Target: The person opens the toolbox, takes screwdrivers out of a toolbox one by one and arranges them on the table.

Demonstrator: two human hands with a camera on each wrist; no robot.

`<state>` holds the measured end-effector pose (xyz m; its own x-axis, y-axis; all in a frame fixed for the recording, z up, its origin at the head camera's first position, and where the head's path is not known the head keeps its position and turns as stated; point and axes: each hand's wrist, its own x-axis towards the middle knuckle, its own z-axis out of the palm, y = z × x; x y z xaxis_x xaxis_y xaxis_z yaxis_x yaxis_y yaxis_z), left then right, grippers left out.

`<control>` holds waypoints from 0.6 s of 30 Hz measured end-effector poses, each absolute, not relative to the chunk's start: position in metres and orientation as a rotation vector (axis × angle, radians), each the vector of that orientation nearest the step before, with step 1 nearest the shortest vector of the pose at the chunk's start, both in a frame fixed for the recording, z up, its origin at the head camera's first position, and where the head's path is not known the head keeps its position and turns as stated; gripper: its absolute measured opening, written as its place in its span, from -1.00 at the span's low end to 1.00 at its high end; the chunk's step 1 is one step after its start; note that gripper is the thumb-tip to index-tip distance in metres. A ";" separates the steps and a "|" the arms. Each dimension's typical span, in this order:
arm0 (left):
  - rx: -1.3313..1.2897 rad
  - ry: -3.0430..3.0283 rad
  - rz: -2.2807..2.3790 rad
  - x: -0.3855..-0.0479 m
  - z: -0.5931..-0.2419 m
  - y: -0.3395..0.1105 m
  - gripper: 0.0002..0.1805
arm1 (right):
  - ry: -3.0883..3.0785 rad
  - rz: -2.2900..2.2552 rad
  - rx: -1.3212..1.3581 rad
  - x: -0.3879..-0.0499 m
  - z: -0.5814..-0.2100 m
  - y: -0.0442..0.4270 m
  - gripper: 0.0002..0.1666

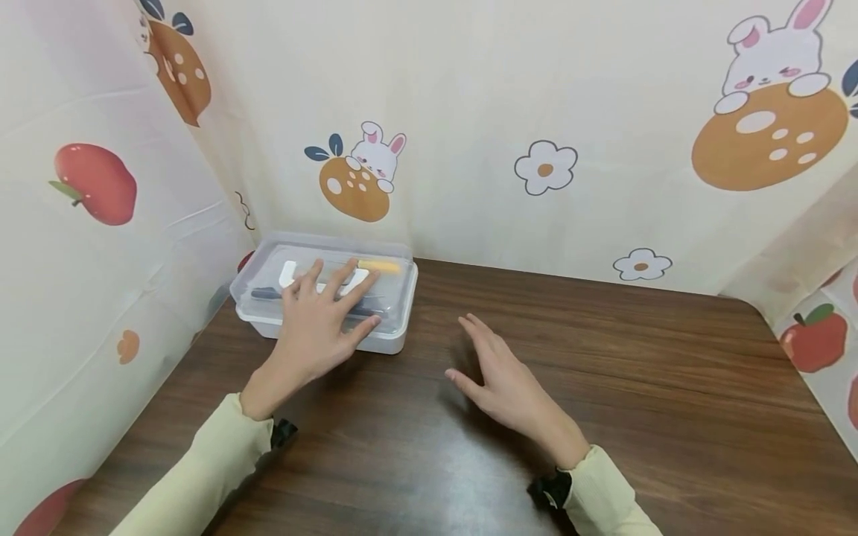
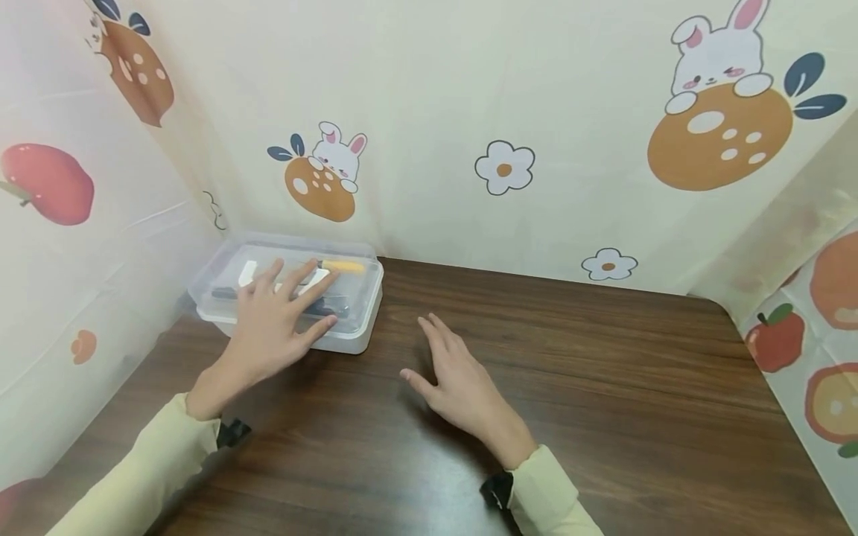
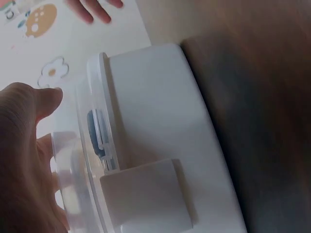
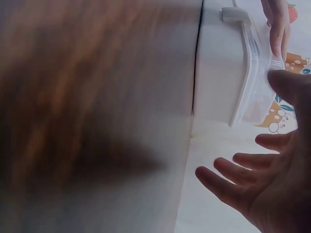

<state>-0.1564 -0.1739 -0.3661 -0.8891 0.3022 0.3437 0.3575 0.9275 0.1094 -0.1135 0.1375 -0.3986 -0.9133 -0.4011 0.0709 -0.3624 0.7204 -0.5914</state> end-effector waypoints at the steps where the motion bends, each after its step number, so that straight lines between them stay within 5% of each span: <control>1: -0.490 -2.759 -0.244 -0.154 -0.366 -0.171 -0.23 | 2.829 -0.966 -0.647 -0.114 -0.399 0.137 -0.01; 18: -0.506 -2.719 -0.221 -0.120 -0.370 -0.122 -0.24 | 2.543 -1.270 -0.651 -0.117 -0.411 0.131 0.40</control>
